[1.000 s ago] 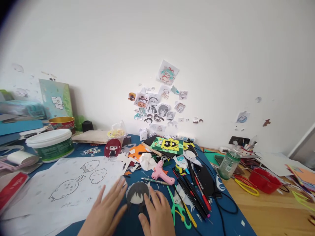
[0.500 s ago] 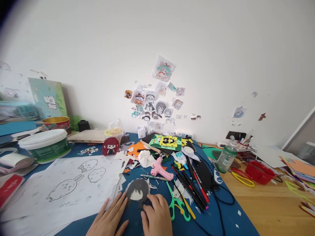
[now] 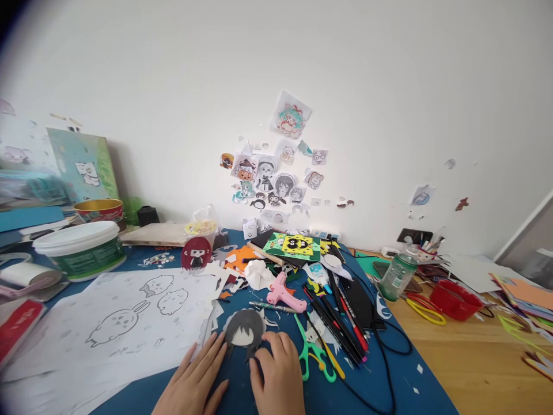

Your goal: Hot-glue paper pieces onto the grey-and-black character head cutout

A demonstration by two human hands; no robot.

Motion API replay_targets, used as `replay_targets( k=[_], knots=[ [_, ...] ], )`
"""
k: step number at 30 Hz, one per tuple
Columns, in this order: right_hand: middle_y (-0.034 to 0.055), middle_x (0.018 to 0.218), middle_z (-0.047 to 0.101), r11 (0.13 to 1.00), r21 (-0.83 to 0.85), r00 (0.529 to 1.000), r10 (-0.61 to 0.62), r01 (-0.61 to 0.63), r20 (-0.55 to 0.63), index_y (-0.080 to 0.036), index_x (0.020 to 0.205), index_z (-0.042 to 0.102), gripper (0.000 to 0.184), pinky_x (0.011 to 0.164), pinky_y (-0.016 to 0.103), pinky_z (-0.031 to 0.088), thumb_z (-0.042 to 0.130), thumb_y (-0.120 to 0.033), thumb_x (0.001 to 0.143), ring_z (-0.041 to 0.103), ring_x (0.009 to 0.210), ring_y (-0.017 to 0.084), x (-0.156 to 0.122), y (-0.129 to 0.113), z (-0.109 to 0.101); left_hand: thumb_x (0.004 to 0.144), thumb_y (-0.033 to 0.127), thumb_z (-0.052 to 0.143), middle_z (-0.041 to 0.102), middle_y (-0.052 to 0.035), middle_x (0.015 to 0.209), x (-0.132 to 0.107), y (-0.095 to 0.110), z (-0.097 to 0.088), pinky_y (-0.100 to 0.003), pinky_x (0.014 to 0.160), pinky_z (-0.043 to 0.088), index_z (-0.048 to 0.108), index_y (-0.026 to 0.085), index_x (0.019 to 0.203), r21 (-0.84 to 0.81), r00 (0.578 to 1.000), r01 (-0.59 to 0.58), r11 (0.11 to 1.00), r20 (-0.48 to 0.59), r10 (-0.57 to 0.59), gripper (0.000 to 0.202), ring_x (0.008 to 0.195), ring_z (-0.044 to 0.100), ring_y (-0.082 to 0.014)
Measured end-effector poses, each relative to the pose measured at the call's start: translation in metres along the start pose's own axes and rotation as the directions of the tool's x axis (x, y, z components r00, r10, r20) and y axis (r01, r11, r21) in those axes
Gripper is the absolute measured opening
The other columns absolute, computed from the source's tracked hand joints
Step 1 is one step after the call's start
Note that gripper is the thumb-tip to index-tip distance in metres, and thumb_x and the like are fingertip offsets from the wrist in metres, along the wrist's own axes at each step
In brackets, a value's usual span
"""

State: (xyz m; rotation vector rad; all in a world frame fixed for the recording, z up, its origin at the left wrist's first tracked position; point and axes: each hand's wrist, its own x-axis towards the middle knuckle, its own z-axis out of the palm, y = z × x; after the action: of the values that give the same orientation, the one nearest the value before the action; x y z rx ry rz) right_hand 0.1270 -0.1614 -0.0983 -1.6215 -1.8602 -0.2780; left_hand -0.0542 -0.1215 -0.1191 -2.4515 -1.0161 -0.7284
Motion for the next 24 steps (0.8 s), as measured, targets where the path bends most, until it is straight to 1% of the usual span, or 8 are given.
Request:
replay_targets(
  k=[1, 4, 10, 13, 17, 19, 22, 24],
  knots=[
    [0.0058, 0.103, 0.06, 1.0, -0.016, 1.0, -0.004, 0.004, -0.006, -0.026, 0.089, 0.065, 0.02, 0.077, 0.039, 0.049, 0.049, -0.02, 0.079, 0.055, 0.094, 0.025, -0.001, 0.0, 0.001, 0.086, 0.039, 0.042, 0.053, -0.002, 0.129, 0.001, 0.001, 0.0, -0.031, 0.092, 0.045, 0.033, 0.025, 0.135, -0.001, 1.0, -0.003, 1.0, -0.016, 0.003, 0.052, 0.115, 0.052, -0.0202],
    [0.005, 0.122, 0.054, 0.997, -0.068, 1.0, -0.025, 0.026, 0.019, -0.034, 0.115, 0.056, 0.038, 0.085, 0.044, 0.047, 0.058, -0.034, 0.077, 0.05, 0.107, 0.03, -0.001, -0.001, 0.006, 0.085, 0.041, 0.042, 0.048, -0.004, 0.134, 0.004, 0.003, 0.0, -0.035, 0.092, 0.044, 0.027, 0.027, 0.137, 0.038, 0.999, 0.013, 0.999, -0.048, -0.011, 0.055, 0.119, 0.048, -0.0241],
    [0.0031, 0.128, 0.05, 0.998, -0.061, 0.99, -0.019, 0.028, 0.143, -0.036, 0.112, 0.058, 0.036, 0.089, 0.046, 0.046, 0.06, -0.043, 0.076, 0.049, 0.111, 0.03, 0.005, -0.007, 0.007, 0.083, 0.046, 0.044, 0.05, -0.0113, 0.131, 0.005, 0.006, -0.001, -0.042, 0.084, 0.048, 0.042, 0.025, 0.131, 0.164, 0.997, 0.013, 0.986, -0.078, 0.0, 0.052, 0.116, 0.049, -0.03],
    [0.0036, 0.129, 0.05, 0.999, -0.051, 0.988, 0.003, 0.005, 0.152, -0.036, 0.117, 0.055, 0.04, 0.089, 0.047, 0.046, 0.058, -0.044, 0.078, 0.049, 0.113, 0.031, 0.005, -0.008, 0.006, 0.083, 0.045, 0.044, 0.049, -0.0107, 0.132, 0.003, 0.003, -0.001, -0.041, 0.084, 0.048, 0.038, 0.026, 0.133, 0.164, 0.997, 0.02, 0.986, -0.074, -0.008, 0.053, 0.117, 0.049, -0.0294],
    [0.0035, 0.131, 0.048, 1.0, -0.027, 0.99, -0.007, 0.011, 0.142, -0.034, 0.119, 0.055, 0.042, 0.089, 0.048, 0.046, 0.057, -0.044, 0.078, 0.049, 0.114, 0.031, 0.006, -0.003, 0.004, 0.084, 0.044, 0.044, 0.044, -0.0098, 0.137, 0.0, 0.0, 0.0, -0.042, 0.088, 0.047, 0.021, 0.026, 0.139, 0.053, 0.998, 0.056, 0.997, -0.041, -0.054, 0.063, 0.121, 0.045, -0.0291],
    [0.0058, 0.131, 0.048, 1.0, 0.013, 0.998, -0.019, 0.018, 0.066, -0.027, 0.123, 0.052, 0.043, 0.09, 0.044, 0.046, 0.051, -0.041, 0.082, 0.048, 0.116, 0.028, 0.006, -0.002, 0.001, 0.084, 0.041, 0.043, 0.04, -0.0097, 0.139, 0.001, 0.004, -0.001, -0.043, 0.089, 0.047, 0.016, 0.025, 0.14, -0.022, 0.994, 0.106, 0.994, -0.015, -0.106, 0.064, 0.122, 0.044, -0.0289],
    [0.0099, 0.125, 0.053, 0.994, 0.101, 0.997, -0.039, 0.045, -0.069, -0.015, 0.122, 0.053, 0.044, 0.089, 0.034, 0.048, 0.033, -0.04, 0.091, 0.054, 0.11, 0.018, 0.001, -0.013, -0.004, 0.089, 0.033, 0.031, 0.038, -0.0099, 0.139, 0.006, 0.024, -0.004, -0.04, 0.092, 0.046, 0.016, 0.019, 0.141, -0.236, 0.975, 0.217, 0.947, 0.001, -0.223, 0.055, 0.126, 0.039, -0.0233],
    [0.0092, 0.118, 0.058, 0.987, 0.134, 0.994, -0.081, 0.092, -0.079, -0.016, 0.11, 0.059, 0.042, 0.086, 0.031, 0.048, 0.031, -0.042, 0.092, 0.059, 0.098, 0.014, -0.006, -0.03, -0.007, 0.09, 0.036, 0.017, 0.042, -0.0102, 0.137, 0.011, 0.04, -0.006, -0.032, 0.095, 0.042, 0.018, 0.013, 0.139, -0.373, 0.96, 0.262, 0.89, 0.003, -0.281, 0.055, 0.124, 0.041, -0.0167]
  ],
)
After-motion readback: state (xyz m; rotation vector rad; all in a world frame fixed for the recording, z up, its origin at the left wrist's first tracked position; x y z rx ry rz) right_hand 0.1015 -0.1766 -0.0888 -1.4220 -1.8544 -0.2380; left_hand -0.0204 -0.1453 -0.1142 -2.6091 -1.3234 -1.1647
